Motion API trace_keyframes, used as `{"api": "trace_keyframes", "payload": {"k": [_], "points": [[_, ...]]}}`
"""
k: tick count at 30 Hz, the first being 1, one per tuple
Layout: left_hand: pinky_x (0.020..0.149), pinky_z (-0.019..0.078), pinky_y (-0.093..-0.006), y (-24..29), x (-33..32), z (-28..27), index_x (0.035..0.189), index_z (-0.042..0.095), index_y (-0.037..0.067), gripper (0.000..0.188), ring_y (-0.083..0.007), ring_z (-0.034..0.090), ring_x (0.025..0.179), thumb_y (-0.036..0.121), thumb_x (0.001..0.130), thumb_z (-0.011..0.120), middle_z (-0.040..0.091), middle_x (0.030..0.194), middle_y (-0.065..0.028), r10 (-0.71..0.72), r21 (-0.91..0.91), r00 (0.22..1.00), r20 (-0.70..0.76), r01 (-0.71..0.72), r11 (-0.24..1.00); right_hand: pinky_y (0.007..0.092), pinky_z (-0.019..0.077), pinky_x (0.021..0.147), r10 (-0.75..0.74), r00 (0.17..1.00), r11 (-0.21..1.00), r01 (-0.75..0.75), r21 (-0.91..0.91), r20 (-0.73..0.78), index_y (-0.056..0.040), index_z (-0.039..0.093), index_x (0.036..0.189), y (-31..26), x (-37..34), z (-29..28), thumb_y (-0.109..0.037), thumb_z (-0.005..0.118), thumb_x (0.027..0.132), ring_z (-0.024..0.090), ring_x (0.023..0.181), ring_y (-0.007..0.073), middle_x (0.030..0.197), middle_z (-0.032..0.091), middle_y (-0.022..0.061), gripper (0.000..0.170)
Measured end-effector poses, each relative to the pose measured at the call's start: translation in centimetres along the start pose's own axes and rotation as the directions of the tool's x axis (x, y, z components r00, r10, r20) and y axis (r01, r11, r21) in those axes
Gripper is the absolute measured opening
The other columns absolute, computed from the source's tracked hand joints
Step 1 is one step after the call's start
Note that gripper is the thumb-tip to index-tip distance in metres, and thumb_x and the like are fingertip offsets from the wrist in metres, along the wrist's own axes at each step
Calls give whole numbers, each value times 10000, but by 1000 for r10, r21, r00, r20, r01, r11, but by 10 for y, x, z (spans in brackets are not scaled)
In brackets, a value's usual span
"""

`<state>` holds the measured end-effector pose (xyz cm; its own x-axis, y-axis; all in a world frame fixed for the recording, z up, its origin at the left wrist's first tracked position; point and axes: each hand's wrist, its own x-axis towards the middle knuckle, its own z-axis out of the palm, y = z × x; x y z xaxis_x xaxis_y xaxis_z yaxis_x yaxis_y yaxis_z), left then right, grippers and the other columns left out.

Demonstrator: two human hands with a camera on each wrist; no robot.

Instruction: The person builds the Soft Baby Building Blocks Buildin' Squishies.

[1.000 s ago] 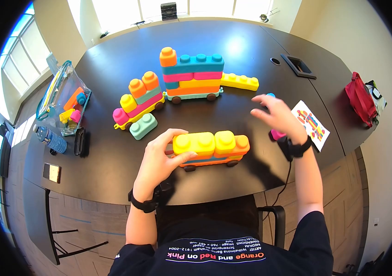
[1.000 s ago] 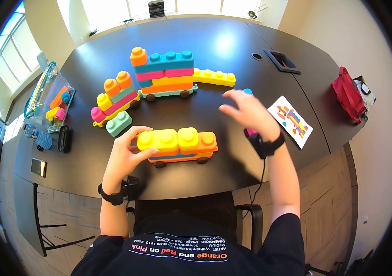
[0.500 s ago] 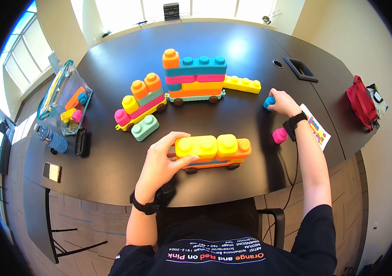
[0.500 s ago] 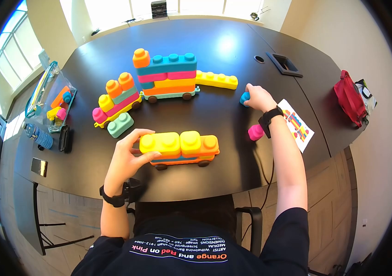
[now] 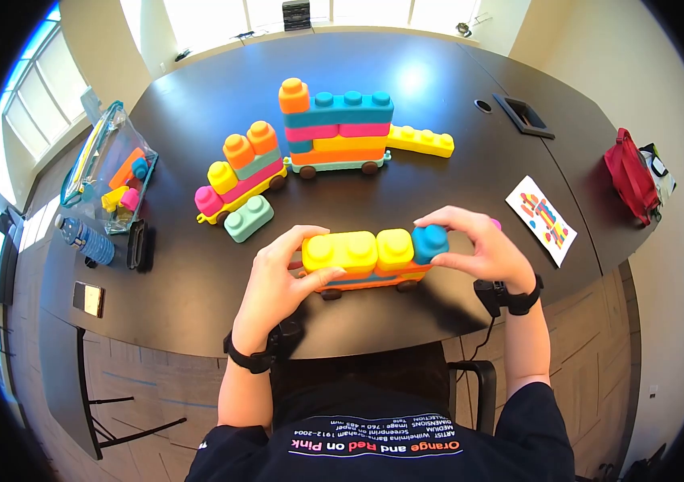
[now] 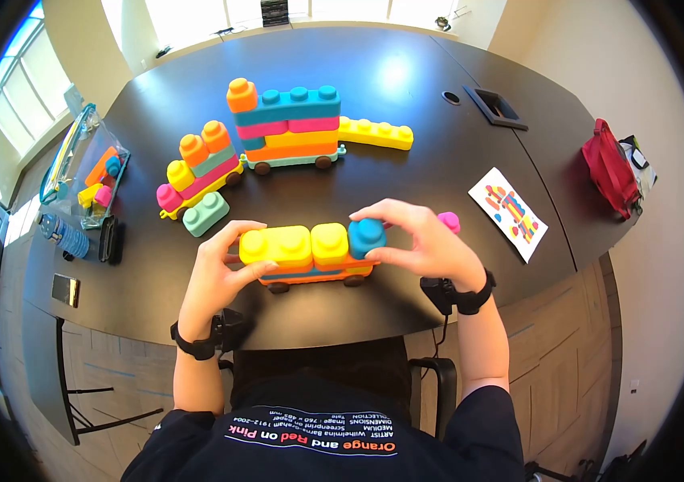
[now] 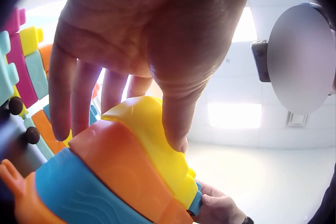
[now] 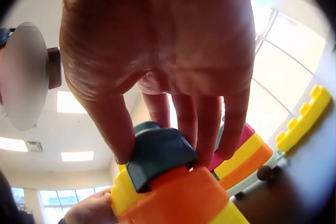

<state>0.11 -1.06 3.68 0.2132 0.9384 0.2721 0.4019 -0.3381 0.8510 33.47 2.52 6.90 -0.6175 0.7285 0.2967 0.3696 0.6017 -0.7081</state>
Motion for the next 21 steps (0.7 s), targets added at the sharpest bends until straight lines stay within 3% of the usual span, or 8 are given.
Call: {"api": "trace_keyframes", "payload": {"k": [8, 10, 13, 16, 21], "points": [[856, 641, -350, -4, -2, 2, 1272, 671, 40, 488, -203, 735, 1085, 147, 844, 879, 743, 1153, -94, -27, -14, 1000, -5, 27, 1000, 374, 555, 1001, 30, 997, 999, -29, 20, -70, -19, 673, 1351, 2, -6, 16, -119, 849, 868, 727, 1084, 285, 1221, 743, 147, 523], [824, 645, -329, -3, -1, 1, 1285, 663, 32, 503, -180, 723, 1075, 123, 839, 876, 731, 1156, -85, -14, -3, 1000, 0, 14, 1000, 382, 518, 1112, 81, 995, 995, -79, 54, -51, -11, 639, 1415, 5, -10, 17, -111, 854, 860, 695, 1229, 259, 1345, 711, 140, 603], [800, 642, -322, -4, -2, 1, 1285, 664, 33, 498, -174, 719, 1070, 122, 840, 870, 732, 1159, -81, -20, -15, 1000, 3, 20, 1000, 389, 498, 1144, 127, 990, 981, -115, 155, -66, 8, 622, 1436, 11, -15, 23, -111, 852, 869, 676, 1283, 251, 1388, 695, 143, 624], [782, 635, -311, -5, -2, 1, 1284, 664, 35, 493, -170, 716, 1079, 121, 841, 864, 732, 1161, -76, -14, -13, 1000, -1, 14, 1000, 382, 536, 1069, 85, 989, 985, -65, 159, -122, -8, 644, 1418, 13, -15, 28, -101, 827, 889, 715, 1187, 265, 1322, 729, 164, 567], [780, 630, -307, -5, -2, -1, 1285, 664, 40, 496, -169, 715, 1091, 125, 839, 864, 732, 1171, -73, -29, -17, 1000, 0, 29, 999, 385, 536, 1070, 89, 990, 983, -69, 169, -114, -16, 645, 1421, 15, -14, 30, -113, 826, 896, 712, 1191, 266, 1324, 727, 161, 563]]}}
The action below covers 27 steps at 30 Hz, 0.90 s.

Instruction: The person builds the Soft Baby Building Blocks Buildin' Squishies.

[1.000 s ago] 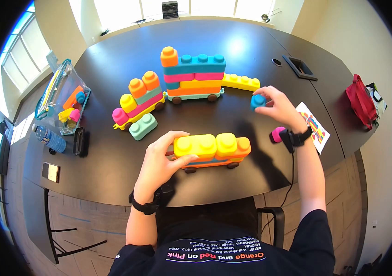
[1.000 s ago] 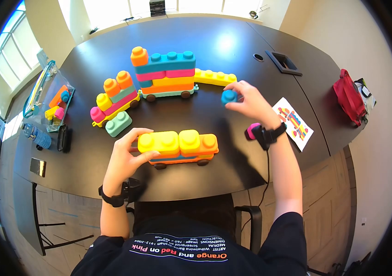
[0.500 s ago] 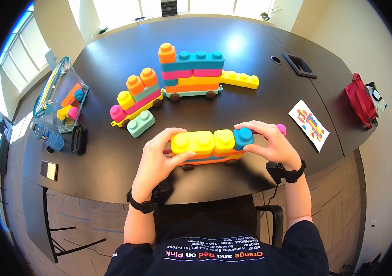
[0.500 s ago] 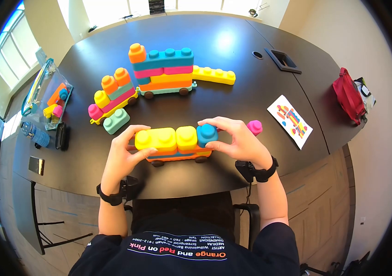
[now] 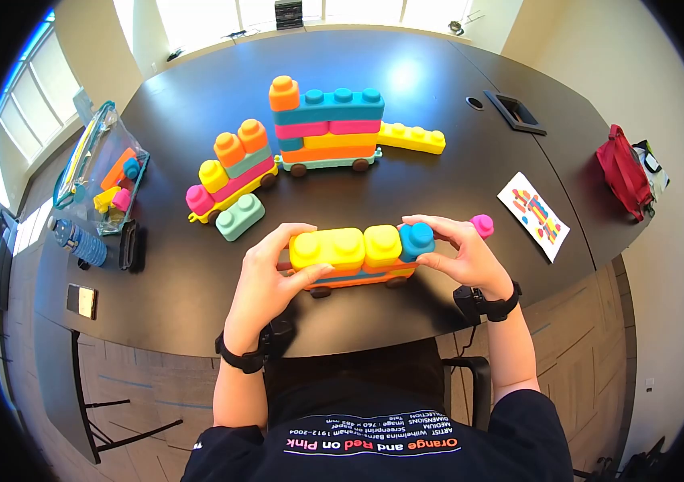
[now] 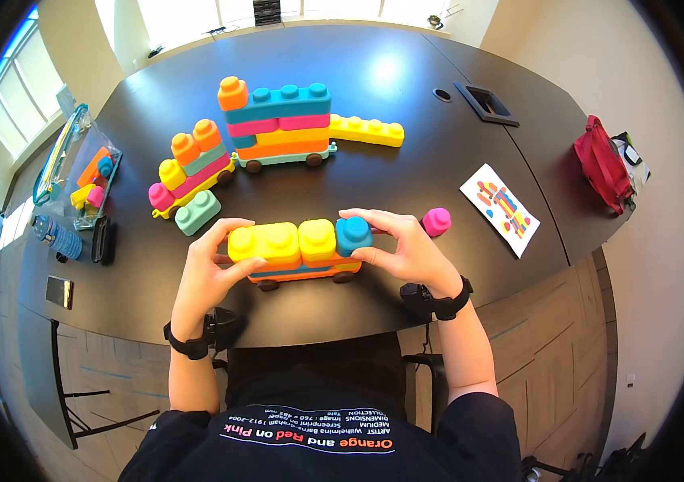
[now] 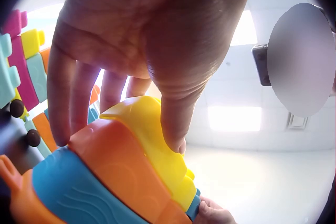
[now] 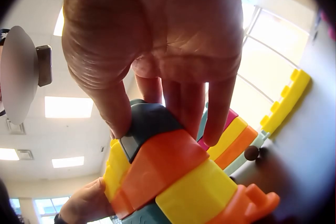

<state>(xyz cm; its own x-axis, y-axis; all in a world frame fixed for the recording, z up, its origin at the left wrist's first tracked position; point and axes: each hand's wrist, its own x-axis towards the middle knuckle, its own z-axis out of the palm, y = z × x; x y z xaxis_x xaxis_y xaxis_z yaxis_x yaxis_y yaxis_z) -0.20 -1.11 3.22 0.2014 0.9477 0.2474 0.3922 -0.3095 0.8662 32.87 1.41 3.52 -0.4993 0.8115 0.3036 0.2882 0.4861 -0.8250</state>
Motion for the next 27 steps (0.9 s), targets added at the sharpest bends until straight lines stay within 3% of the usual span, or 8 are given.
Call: {"api": "trace_keyframes", "payload": {"k": [14, 16, 18, 20, 22, 26, 27], "points": [[829, 637, -339, 2, 0, -4, 1274, 671, 48, 492, -198, 731, 1090, 163, 844, 879, 743, 1142, -83, 1, 8, 1000, 1, -1, 1000, 403, 528, 1086, 13, 999, 1000, -13, -1, 34, -35, 618, 1453, -8, 5, -5, -165, 852, 890, 702, 1220, 282, 1351, 710, 160, 624], [859, 645, -365, 3, 0, -4, 1257, 676, 48, 477, -217, 743, 1073, 175, 847, 884, 750, 1118, -96, -6, -2, 1000, -8, 6, 1000, 419, 505, 1119, 15, 971, 980, 33, -196, 237, -37, 581, 1491, -20, 15, -21, -255, 890, 864, 664, 1297, 311, 1411, 677, 175, 732], [857, 645, -364, 0, 0, -4, 1255, 677, 48, 479, -220, 746, 1067, 177, 844, 888, 752, 1116, -100, 22, 10, 1000, -4, -22, 1000, 413, 470, 1161, 4, 941, 938, 114, -327, 339, -44, 528, 1543, -17, 25, -43, -259, 923, 805, 607, 1377, 316, 1479, 637, 156, 864], [855, 645, -362, -1, 0, -5, 1256, 676, 48, 482, -221, 747, 1064, 180, 843, 889, 752, 1116, -100, 24, 11, 1000, -7, -23, 1000, 417, 503, 1112, 66, 957, 924, 49, -380, 282, -51, 541, 1537, -14, 40, -66, -303, 876, 866, 649, 1294, 311, 1447, 657, 166, 792], [854, 644, -361, 0, 0, -4, 1256, 675, 49, 486, -222, 748, 1062, 183, 843, 891, 753, 1115, -100, 25, 10, 1000, -8, -25, 1000, 420, 533, 1057, 152, 977, 878, -64, -475, 150, -13, 634, 1424, -5, 63, -90, -403, 830, 918, 688, 1205, 326, 1343, 705, 206, 669], [848, 644, -359, 0, 0, -4, 1256, 674, 53, 491, -228, 750, 1056, 196, 842, 895, 755, 1119, -100, 27, 22, 1000, -9, -26, 999, 427, 552, 971, 227, 972, 739, -212, -640, -60, 8, 707, 1265, 40, 110, -123, -331, 778, 949, 709, 1119, 330, 1155, 754, 206, 468], [847, 644, -358, 0, 0, -4, 1255, 674, 55, 490, -230, 750, 1055, 199, 842, 896, 755, 1120, -100, 27, 23, 1000, -10, -27, 999, 413, 543, 1022, 298, 953, 699, -259, -666, -58, 5, 689, 1296, 50, 121, -126, -277, 760, 963, 695, 1168, 325, 1228, 739, 192, 442]]}}
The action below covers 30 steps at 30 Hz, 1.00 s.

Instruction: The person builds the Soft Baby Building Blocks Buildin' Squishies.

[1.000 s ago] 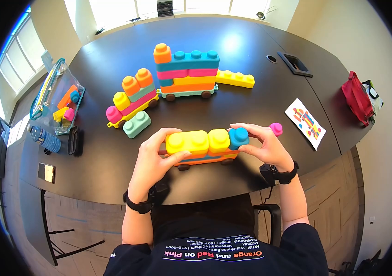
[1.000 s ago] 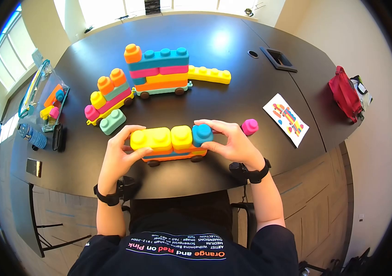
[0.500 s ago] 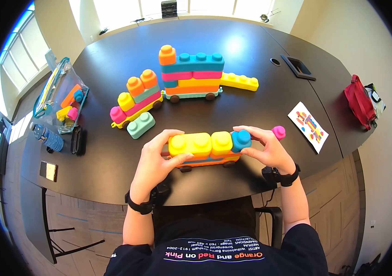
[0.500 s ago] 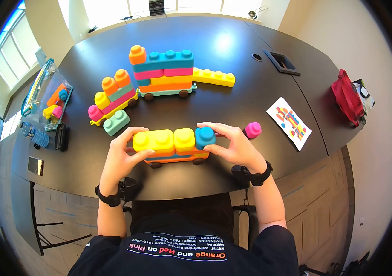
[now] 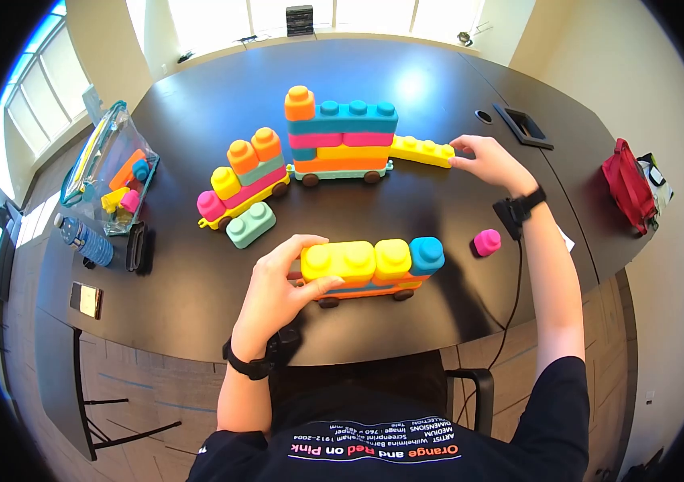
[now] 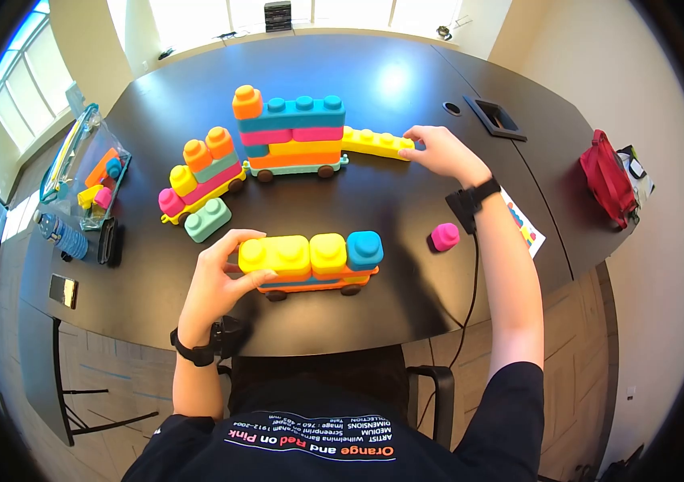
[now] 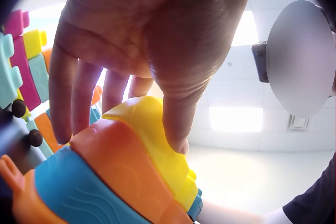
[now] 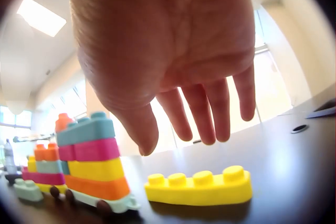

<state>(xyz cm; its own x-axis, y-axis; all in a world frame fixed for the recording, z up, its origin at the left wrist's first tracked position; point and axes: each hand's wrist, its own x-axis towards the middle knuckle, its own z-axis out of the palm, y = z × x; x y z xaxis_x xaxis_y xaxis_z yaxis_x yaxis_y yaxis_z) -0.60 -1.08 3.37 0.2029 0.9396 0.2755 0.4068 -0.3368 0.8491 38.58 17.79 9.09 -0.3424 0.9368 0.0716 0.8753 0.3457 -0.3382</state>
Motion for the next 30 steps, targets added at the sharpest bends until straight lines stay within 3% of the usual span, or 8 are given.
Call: {"api": "trace_keyframes", "payload": {"k": [5, 7, 18, 20, 25, 27, 29, 30], "points": [[845, 631, -346, 2, -1, 0, 1263, 677, 64, 490, -213, 737, 1077, 192, 841, 891, 749, 1139, -81, -9, 3, 1000, 4, 9, 1000, 434, 529, 1051, 37, 999, 978, -36, -207, 3, -14, 650, 1363, 42, 52, 38, -287, 741, 964, 676, 1205, 376, 1276, 721, 220, 492], [847, 619, -336, 2, 0, -1, 1274, 680, 73, 498, -189, 722, 1103, 184, 836, 889, 744, 1152, -61, -23, 1, 1000, 12, 23, 1000, 435, 526, 1053, 194, 981, 943, -183, -277, 13, -22, 631, 1390, 48, 65, 50, -296, 719, 975, 673, 1215, 381, 1306, 708, 230, 505], [845, 647, -358, 6, 1, 1, 1246, 674, 51, 471, -260, 755, 1030, 178, 846, 889, 747, 1131, -104, 18, 12, 1000, 11, -18, 1000, 447, 576, 897, 264, 963, 940, -270, -210, -59, 5, 699, 1109, 78, 74, 56, -224, 776, 929, 736, 1014, 369, 1053, 765, 216, 301], [840, 647, -355, 4, 2, 1, 1245, 674, 51, 471, -257, 755, 1029, 178, 845, 890, 747, 1131, -104, 26, 12, 1000, 10, -26, 1000, 477, 574, 932, 257, 943, 953, -284, -105, -213, -21, 662, 1150, 79, 68, 52, -291, 743, 961, 734, 1033, 389, 1050, 762, 224, 339], [857, 617, -345, 5, 1, 0, 1265, 683, 78, 501, -196, 729, 1089, 178, 825, 898, 750, 1142, -59, -37, -3, 999, 35, 38, 999, 505, 570, 859, 165, 911, 958, -240, -159, -378, -28, 613, 1114, 48, 6, 20, -346, 654, 1025, 728, 979, 422, 1005, 749, 233, 333], [856, 618, -345, 5, 1, 1, 1261, 681, 76, 500, -197, 731, 1092, 180, 822, 898, 754, 1140, -61, -39, -3, 999, 24, 39, 999, 492, 566, 822, 131, 821, 980, -192, -53, -556, -31, 612, 1118, 31, -25, 12, -337, 650, 1041, 726, 919, 420, 974, 744, 220, 318], [854, 619, -343, 4, 2, 1, 1259, 680, 73, 498, -195, 730, 1095, 175, 822, 897, 755, 1139, -61, -36, -4, 999, 26, 36, 999, 421, 561, 769, 118, 753, 992, -67, 104, -647, -28, 608, 1132, 10, -58, 13, -305, 651, 1058, 725, 823, 340, 917, 726, 185, 290], [853, 620, -341, 4, 2, 1, 1256, 679, 69, 496, -193, 730, 1098, 171, 822, 896, 756, 1139, -62, -36, -3, 999, 25, 36, 999, 341, 543, 734, 152, 754, 965, 27, 260, -639, -23, 609, 1146, -5, -75, 13, -251, 659, 1069, 698, 779, 208, 902, 710, 121, 246]]}}
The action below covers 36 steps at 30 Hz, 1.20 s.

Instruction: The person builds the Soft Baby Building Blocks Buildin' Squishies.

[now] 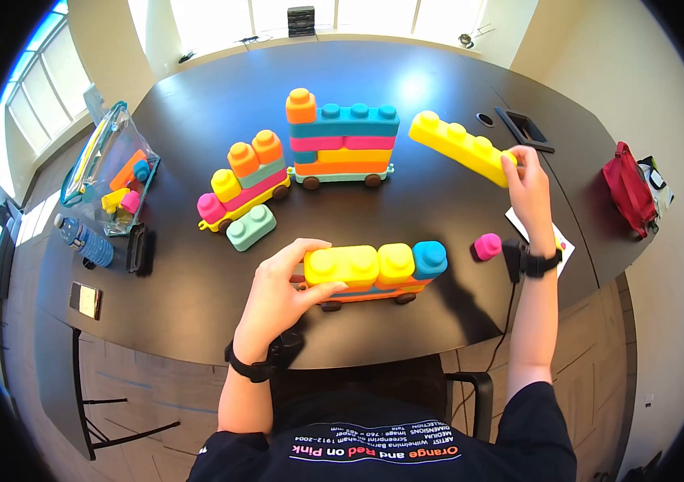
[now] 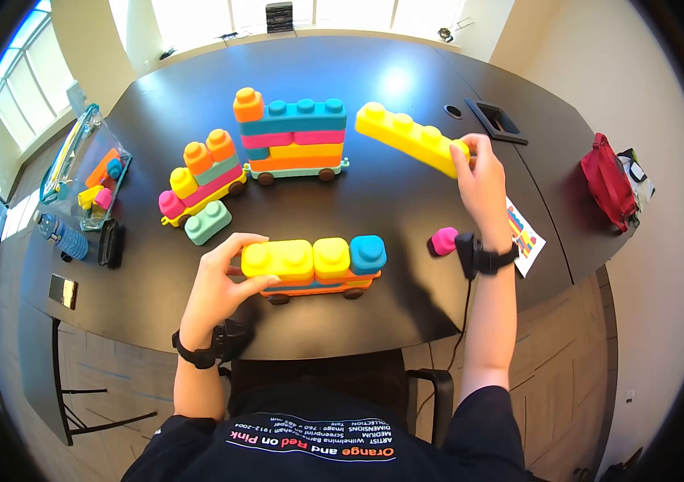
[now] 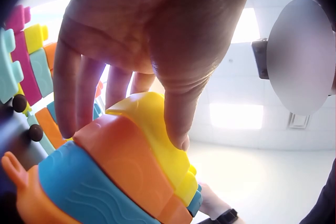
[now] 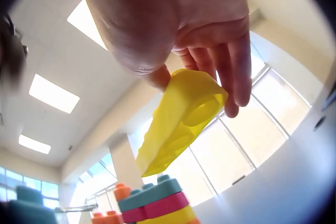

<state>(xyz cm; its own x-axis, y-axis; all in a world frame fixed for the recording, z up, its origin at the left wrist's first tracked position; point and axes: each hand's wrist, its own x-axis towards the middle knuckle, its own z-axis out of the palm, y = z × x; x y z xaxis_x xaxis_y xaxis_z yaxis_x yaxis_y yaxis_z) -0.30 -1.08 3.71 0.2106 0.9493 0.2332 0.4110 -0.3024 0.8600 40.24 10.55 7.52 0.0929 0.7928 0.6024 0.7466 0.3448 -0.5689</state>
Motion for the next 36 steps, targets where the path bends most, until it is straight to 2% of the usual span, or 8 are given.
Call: {"api": "trace_keyframes", "payload": {"k": [1, 3, 6, 16, 22, 24, 30, 36], "points": [[853, 620, -341, 0, 0, 0, 1256, 679, 69, 496, -193, 730, 1098, 171, 822, 896, 756, 1139, -62, 2, -1, 1000, 0, -2, 1000, 295, 525, 740, 42, 998, 991, -49, 125, 54, -13, 592, 1174, -13, -14, -7, -224, 646, 1085, 672, 833, 113, 936, 703, 56, 236], [823, 646, -337, -1, 1, 0, 1245, 680, 52, 476, -216, 756, 1028, 188, 843, 895, 757, 1100, -90, 66, 22, 998, -16, -65, 998, 283, 529, 828, 0, 996, 888, -41, 459, 88, -16, 573, 1222, -24, -45, -4, -193, 626, 1096, 667, 943, 107, 1053, 701, 48, 225], [829, 645, -340, 0, 2, -1, 1244, 675, 39, 478, -217, 758, 1020, 199, 849, 893, 765, 1085, -86, 69, 14, 998, -5, -69, 997, 298, 516, 986, -131, 976, 746, -18, 666, 173, -21, 560, 1255, -59, -79, 10, -139, 619, 1087, 654, 1092, 146, 1227, 665, 93, 213], [850, 616, -324, -6, 1, 0, 1366, 634, 26, 623, -172, 741, 1057, 164, 826, 911, 772, 1203, -76, 31, -16, 999, 20, -31, 999, 332, 540, 980, -229, 927, 833, 28, 552, 298, -7, 581, 1230, -85, -99, 28, -127, 695, 1029, 699, 1044, 176, 1140, 711, 98, 260], [894, 599, -324, 5, -5, -1, 1469, 581, 50, 716, -197, 712, 1146, 176, 839, 896, 729, 1285, -100, 96, -113, 988, -117, -110, 988, 327, 540, 923, -235, 924, 855, 49, 516, 302, -23, 629, 1236, -85, -101, 31, -155, 717, 1002, 677, 972, 172, 1084, 717, 87, 283], [919, 591, -334, 1, -3, -5, 1452, 614, 52, 589, -205, 699, 1164, 171, 913, 818, 720, 1281, -101, 268, -109, 938, -219, -296, 949, 325, 535, 908, -261, 919, 866, 87, 492, 296, -25, 644, 1235, -88, -100, 31, -161, 721, 996, 667, 952, 172, 1071, 717, 85, 286], [926, 584, -344, -2, -2, -3, 1300, 709, 23, 367, -187, 697, 1116, 172, 968, 747, 723, 1233, -89, 130, -99, 972, -197, -152, 983, 313, 512, 899, -276, 901, 874, 91, 477, 334, -24, 653, 1235, -85, -99, 35, -161, 730, 986, 638, 924, 177, 1039, 702, 81, 294], [906, 602, -347, -8, -7, 3, 1279, 723, 49, 374, -198, 727, 1085, 183, 936, 792, 747, 1179, -85, 117, -136, 958, -262, -156, 978, 314, 509, 929, -218, 933, 820, 17, 572, 285, -28, 639, 1256, -85, -114, 48, -161, 723, 995, 643, 977, 176, 1083, 696, 85, 305]]}}
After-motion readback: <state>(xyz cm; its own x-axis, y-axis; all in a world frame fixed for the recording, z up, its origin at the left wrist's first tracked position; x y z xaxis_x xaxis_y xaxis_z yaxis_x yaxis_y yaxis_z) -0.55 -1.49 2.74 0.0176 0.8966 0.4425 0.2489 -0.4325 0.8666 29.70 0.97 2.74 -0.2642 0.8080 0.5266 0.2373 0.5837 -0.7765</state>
